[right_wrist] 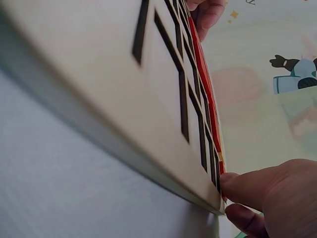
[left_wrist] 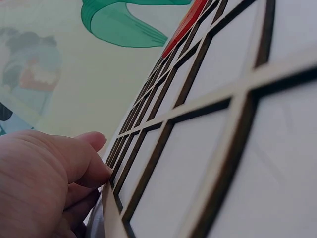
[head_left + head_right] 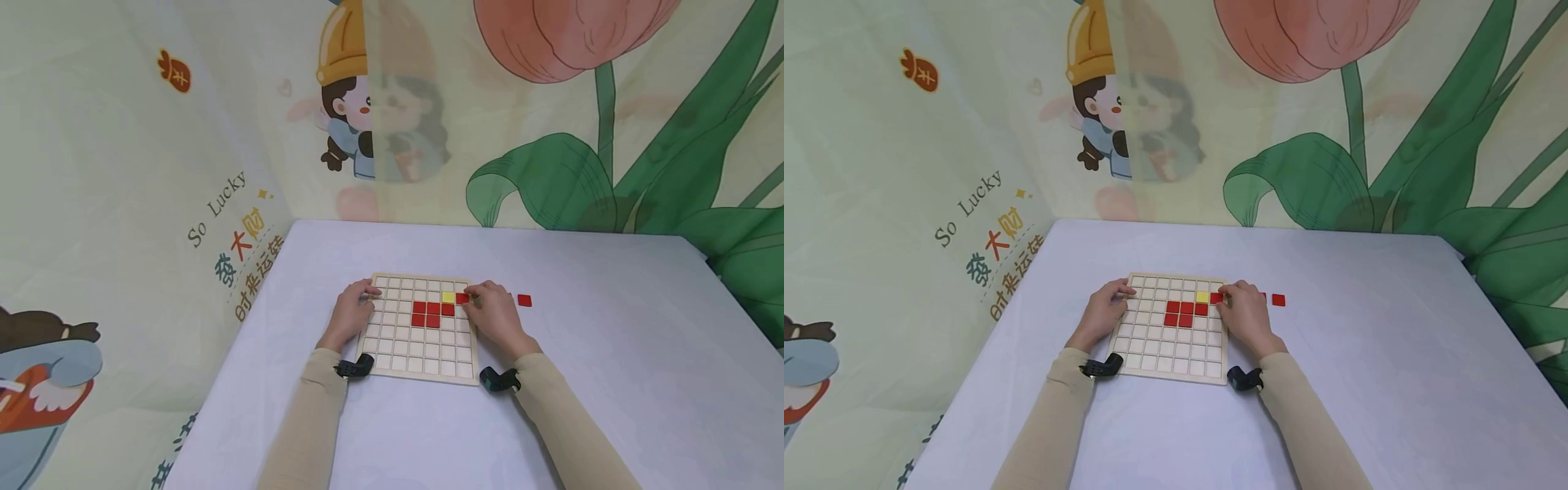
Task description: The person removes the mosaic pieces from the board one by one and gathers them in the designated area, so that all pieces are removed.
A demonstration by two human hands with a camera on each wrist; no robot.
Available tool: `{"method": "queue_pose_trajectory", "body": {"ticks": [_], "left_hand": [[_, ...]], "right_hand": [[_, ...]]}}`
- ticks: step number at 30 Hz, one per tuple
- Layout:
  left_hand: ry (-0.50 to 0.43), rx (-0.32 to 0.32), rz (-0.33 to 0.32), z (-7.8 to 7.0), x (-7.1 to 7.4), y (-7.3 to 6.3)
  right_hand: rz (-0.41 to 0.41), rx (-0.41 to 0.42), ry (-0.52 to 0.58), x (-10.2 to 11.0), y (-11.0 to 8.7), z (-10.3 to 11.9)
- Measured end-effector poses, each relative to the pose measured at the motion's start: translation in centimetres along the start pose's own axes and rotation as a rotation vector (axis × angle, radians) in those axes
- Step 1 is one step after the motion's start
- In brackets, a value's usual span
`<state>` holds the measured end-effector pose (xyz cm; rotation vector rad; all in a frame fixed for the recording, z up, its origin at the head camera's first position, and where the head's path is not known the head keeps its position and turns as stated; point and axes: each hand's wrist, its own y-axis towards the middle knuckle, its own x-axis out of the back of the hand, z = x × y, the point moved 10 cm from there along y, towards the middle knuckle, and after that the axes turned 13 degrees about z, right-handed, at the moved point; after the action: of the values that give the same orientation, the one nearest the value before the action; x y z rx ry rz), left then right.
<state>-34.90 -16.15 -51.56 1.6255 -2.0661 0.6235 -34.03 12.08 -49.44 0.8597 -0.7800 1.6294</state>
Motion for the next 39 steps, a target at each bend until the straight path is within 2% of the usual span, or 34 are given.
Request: {"method": "queue_pose_trajectory", "body": {"ticks": [13, 20, 26, 39], "left_hand": [[0.004, 0.004, -0.017, 0.01, -0.07, -0.13], [0.003, 0.012, -0.033, 0.07, -0.07, -0.13], [0.007, 0.013, -0.035, 0.00, -0.06, -0.07], [-0.002, 0.005, -0.039, -0.05, 0.02, -0.15]], "right_hand": [[0.084, -0.018, -0.004, -0.32, 0.86, -0.12], [0.057, -0.003, 0.046, -0.40, 0.77, -0.03], [0.068, 0.000, 0.077, -0.67, 0.64, 0.02], [0.040, 0.025, 0.037, -0.20, 0.37, 0.19]]}}
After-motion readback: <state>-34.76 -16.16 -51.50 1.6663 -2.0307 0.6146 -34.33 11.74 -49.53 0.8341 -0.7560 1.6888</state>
